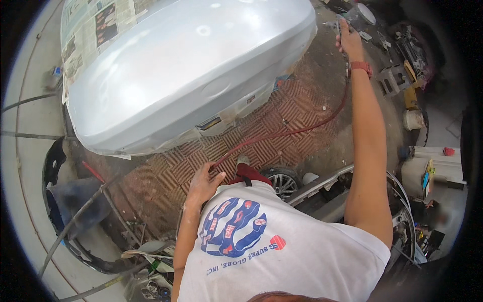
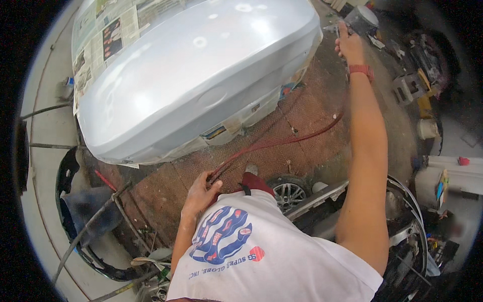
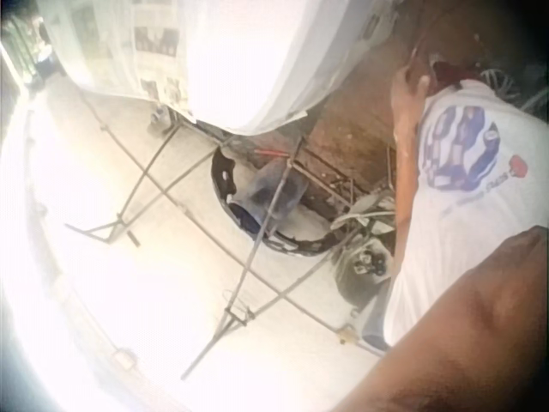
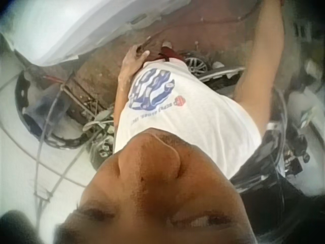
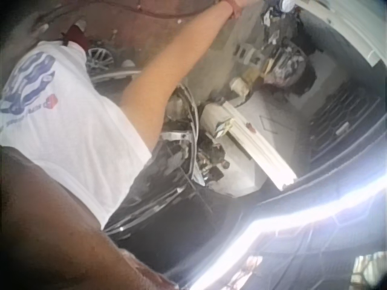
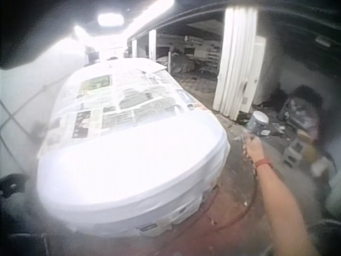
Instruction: The person uses a spray gun to apply white paint to a car bumper and then to a car hood. The person moves around the parts to cover different areas with even strokes.
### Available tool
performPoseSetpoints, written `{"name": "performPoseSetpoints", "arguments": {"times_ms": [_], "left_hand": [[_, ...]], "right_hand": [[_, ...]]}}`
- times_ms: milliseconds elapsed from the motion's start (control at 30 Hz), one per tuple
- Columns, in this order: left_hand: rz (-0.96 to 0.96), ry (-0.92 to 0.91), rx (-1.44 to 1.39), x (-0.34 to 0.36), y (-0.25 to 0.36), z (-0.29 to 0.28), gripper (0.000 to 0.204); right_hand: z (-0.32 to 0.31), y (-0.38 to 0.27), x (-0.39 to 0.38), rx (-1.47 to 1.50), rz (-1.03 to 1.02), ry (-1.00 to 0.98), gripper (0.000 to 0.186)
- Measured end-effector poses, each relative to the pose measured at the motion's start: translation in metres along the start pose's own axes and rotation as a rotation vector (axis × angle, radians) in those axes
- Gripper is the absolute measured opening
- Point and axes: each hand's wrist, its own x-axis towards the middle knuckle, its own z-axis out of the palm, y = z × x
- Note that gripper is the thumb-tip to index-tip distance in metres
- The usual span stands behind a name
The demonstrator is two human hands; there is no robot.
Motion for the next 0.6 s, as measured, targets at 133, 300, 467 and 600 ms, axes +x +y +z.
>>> {"name": "performPoseSetpoints", "arguments": {"times_ms": [133,300,467,600], "left_hand": [[-0.027,-0.016,-0.011,-0.015,-0.05,-0.011,0.064],[0.028,-0.001,-0.022,-0.031,-0.138,-0.031,0.06],[-0.059,0.036,-0.079,-0.068,-0.245,-0.052,0.06],[-0.123,0.082,-0.096,-0.091,-0.329,-0.072,0.06]], "right_hand": [[0.011,-0.068,-0.121,0.088,-0.021,-0.168,0.065],[0.043,-0.126,-0.248,0.139,-0.027,-0.262,0.057],[0.094,-0.184,-0.374,0.203,-0.009,-0.37,0.058],[0.142,-0.218,-0.452,0.229,-0.028,-0.419,0.058]]}}
